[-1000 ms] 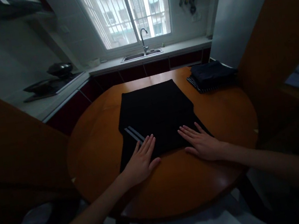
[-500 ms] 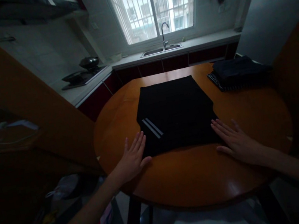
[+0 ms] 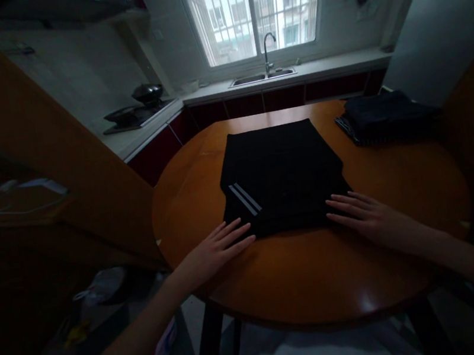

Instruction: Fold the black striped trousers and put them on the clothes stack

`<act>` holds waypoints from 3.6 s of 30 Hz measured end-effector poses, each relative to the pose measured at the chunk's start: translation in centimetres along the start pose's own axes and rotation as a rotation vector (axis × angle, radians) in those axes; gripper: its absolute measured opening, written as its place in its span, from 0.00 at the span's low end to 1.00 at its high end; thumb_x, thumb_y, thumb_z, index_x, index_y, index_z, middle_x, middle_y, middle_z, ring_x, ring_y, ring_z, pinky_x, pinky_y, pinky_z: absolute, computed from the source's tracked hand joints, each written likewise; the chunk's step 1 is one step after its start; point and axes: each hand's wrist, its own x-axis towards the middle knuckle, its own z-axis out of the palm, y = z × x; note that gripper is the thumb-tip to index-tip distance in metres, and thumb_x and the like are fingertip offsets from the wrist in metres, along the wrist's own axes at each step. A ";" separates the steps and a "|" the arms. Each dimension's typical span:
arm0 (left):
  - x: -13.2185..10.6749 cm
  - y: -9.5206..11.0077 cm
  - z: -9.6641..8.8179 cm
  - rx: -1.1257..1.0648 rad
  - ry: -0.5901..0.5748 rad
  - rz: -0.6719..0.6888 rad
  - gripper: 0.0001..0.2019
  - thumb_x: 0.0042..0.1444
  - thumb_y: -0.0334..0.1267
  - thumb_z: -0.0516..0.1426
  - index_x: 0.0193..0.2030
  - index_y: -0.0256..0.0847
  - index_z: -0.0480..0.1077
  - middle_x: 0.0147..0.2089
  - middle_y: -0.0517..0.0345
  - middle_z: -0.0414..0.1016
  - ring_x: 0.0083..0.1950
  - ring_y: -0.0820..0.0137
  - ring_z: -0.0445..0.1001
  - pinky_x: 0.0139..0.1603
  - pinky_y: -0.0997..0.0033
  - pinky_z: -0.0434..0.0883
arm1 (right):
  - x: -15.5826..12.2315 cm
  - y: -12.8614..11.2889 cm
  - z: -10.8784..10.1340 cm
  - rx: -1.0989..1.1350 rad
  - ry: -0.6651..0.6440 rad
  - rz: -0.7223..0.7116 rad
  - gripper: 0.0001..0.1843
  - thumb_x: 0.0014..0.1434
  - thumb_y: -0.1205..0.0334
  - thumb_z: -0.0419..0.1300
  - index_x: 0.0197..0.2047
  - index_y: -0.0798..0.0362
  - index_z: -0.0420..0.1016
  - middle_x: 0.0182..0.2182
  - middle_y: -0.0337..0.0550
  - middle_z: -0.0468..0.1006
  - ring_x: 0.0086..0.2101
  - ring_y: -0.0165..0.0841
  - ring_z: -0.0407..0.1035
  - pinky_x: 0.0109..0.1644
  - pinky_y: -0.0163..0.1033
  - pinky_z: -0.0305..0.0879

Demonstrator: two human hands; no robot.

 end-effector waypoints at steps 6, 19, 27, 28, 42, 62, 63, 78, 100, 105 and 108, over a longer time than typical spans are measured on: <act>0.4 -0.6 -0.6 0.050 -0.027 0.002 0.33 0.69 0.25 0.50 0.75 0.58 0.51 0.76 0.58 0.55 0.77 0.61 0.49 0.75 0.50 0.52 | 0.0 -0.4 -0.8 -0.159 -0.072 0.059 0.38 0.60 0.78 0.53 0.72 0.47 0.60 0.72 0.52 0.56 0.68 0.51 0.54 0.65 0.64 0.60; -1.3 -3.7 1.5 0.003 0.166 0.035 0.23 0.73 0.31 0.47 0.72 0.51 0.62 0.64 0.53 0.73 0.64 0.64 0.71 0.64 0.61 0.71 | -3.0 2.3 0.5 -0.072 0.139 -0.016 0.23 0.67 0.73 0.52 0.61 0.50 0.74 0.54 0.49 0.79 0.49 0.38 0.75 0.50 0.44 0.74; -0.9 -3.2 1.7 0.031 0.213 0.025 0.23 0.72 0.31 0.48 0.71 0.48 0.62 0.60 0.50 0.75 0.61 0.65 0.74 0.61 0.63 0.73 | -3.2 2.8 0.7 -0.030 0.124 -0.039 0.19 0.70 0.71 0.52 0.59 0.52 0.75 0.49 0.50 0.81 0.47 0.38 0.75 0.46 0.41 0.75; -0.8 -3.1 1.6 0.035 0.204 0.031 0.23 0.72 0.30 0.48 0.72 0.49 0.61 0.60 0.51 0.75 0.61 0.65 0.74 0.61 0.63 0.73 | -3.1 2.8 0.7 -0.025 0.124 -0.042 0.19 0.70 0.71 0.51 0.59 0.52 0.75 0.49 0.50 0.81 0.47 0.37 0.75 0.46 0.41 0.75; -1.5 -2.7 2.5 -0.014 0.320 -0.020 0.20 0.73 0.32 0.45 0.68 0.44 0.64 0.57 0.48 0.77 0.56 0.66 0.77 0.54 0.66 0.78 | -2.6 2.7 0.1 0.043 0.172 -0.013 0.17 0.70 0.70 0.52 0.56 0.52 0.77 0.42 0.47 0.83 0.42 0.34 0.78 0.43 0.36 0.75; -2.3 -0.6 0.0 -0.141 0.261 -0.093 0.18 0.71 0.29 0.48 0.61 0.44 0.71 0.46 0.51 0.77 0.45 0.68 0.76 0.45 0.72 0.75 | -3.7 1.9 -1.9 0.186 0.077 0.052 0.17 0.71 0.69 0.51 0.55 0.51 0.77 0.38 0.47 0.80 0.37 0.34 0.75 0.40 0.37 0.73; -2.3 -0.3 -0.8 -0.179 0.256 -0.100 0.17 0.71 0.29 0.48 0.59 0.44 0.72 0.45 0.51 0.77 0.43 0.69 0.77 0.43 0.74 0.75 | -3.7 1.7 -2.4 0.228 0.054 0.076 0.16 0.71 0.67 0.51 0.54 0.51 0.78 0.38 0.47 0.80 0.36 0.33 0.75 0.39 0.37 0.73; 4.1 -8.0 -9.9 -0.721 -0.149 -0.237 0.14 0.63 0.45 0.60 0.42 0.37 0.81 0.35 0.54 0.80 0.35 0.69 0.76 0.37 0.74 0.71 | 2.6 9.4 -8.8 0.831 -0.373 0.488 0.23 0.61 0.40 0.62 0.37 0.53 0.83 0.29 0.42 0.78 0.30 0.35 0.70 0.32 0.38 0.66; 15.2 -26.9 1.1 -0.749 -0.174 -0.591 0.21 0.50 0.50 0.64 0.42 0.32 0.80 0.33 0.54 0.77 0.33 0.70 0.69 0.34 0.73 0.63 | 13.1 25.1 5.2 0.825 -0.341 0.753 0.29 0.43 0.37 0.69 0.32 0.58 0.80 0.26 0.42 0.75 0.29 0.31 0.65 0.36 0.39 0.61; 14.6 -27.5 1.5 -0.748 -0.200 -0.570 0.21 0.52 0.52 0.62 0.42 0.35 0.80 0.35 0.55 0.78 0.35 0.69 0.71 0.35 0.73 0.65 | 12.6 25.7 5.8 0.833 -0.316 0.739 0.29 0.46 0.37 0.67 0.34 0.58 0.82 0.29 0.44 0.78 0.30 0.34 0.67 0.36 0.39 0.62; 14.5 -27.7 1.3 -0.740 -0.178 -0.568 0.19 0.52 0.52 0.62 0.40 0.37 0.80 0.34 0.57 0.78 0.35 0.68 0.72 0.37 0.72 0.66 | 12.9 25.9 5.6 0.814 -0.292 0.756 0.30 0.47 0.36 0.67 0.35 0.57 0.82 0.27 0.43 0.78 0.29 0.33 0.67 0.34 0.38 0.62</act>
